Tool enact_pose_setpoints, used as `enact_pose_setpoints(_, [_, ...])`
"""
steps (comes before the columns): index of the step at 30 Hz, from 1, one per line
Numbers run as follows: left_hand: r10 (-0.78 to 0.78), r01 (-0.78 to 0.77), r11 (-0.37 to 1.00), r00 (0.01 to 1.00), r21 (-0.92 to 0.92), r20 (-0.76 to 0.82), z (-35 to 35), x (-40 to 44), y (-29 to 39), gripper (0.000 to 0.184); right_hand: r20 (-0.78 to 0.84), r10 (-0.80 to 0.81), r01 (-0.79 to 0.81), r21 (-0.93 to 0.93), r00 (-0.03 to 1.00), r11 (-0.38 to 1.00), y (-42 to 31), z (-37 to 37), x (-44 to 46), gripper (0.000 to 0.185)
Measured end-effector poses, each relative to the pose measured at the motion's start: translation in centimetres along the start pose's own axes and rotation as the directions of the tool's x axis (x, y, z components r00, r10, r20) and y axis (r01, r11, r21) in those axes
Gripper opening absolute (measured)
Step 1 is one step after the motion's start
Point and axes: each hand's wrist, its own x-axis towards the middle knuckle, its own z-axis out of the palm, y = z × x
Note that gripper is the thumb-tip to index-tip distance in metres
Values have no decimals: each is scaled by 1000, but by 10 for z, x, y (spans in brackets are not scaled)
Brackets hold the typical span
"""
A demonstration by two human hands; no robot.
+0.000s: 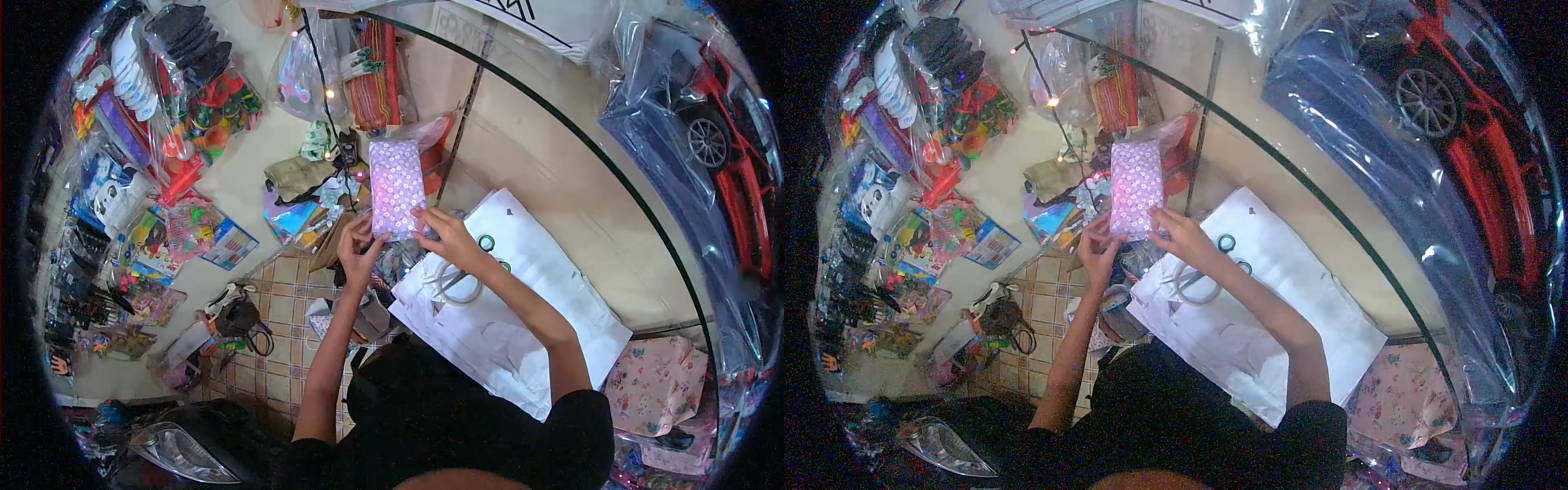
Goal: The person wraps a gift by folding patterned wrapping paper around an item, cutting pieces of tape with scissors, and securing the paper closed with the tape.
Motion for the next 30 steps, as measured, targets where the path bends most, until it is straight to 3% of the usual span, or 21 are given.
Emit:
enact_pose_setpoints(4, [-83,82,988,997,-131,-1,-2,-2,-8,31,34,5,-5,8,999,1000,1,-3,2,38])
enact_pose_setpoints(7, [-61,67,990,997,-126,49,-11,-2,-11,29,24,-31,31,-16,999,999,5,-2,2,37])
enact_pose_setpoints(10, [-134,137,990,989,-41,70,-21,-4,-8,20,43,-30,31,-9,999,999,5,-3,2,38])
enact_pose_setpoints(13, [-219,210,974,967,-80,-127,-30,-6,-12,11,61,29,-30,17,998,999,-4,-4,3,38])
enact_pose_setpoints(16, [39,7,976,977,219,-208,-23,-15,4,11,29,21,-21,-19,999,1000,-5,-4,-1,37])
enact_pose_setpoints(17, [150,-116,915,987,386,-58,-23,-16,17,21,17,2,-2,-36,1000,999,-4,-2,0,37])
enact_pose_setpoints(20, [336,-452,750,889,483,311,-8,2,44,45,54,-72,71,14,996,997,-3,-9,1,31])
enact_pose_setpoints(23, [187,-571,640,765,514,617,12,33,74,58,190,-50,42,46,981,998,-9,-24,5,24])
enact_pose_setpoints(30, [67,-521,737,691,431,720,19,57,54,67,172,23,-28,28,985,999,-9,-27,2,22])
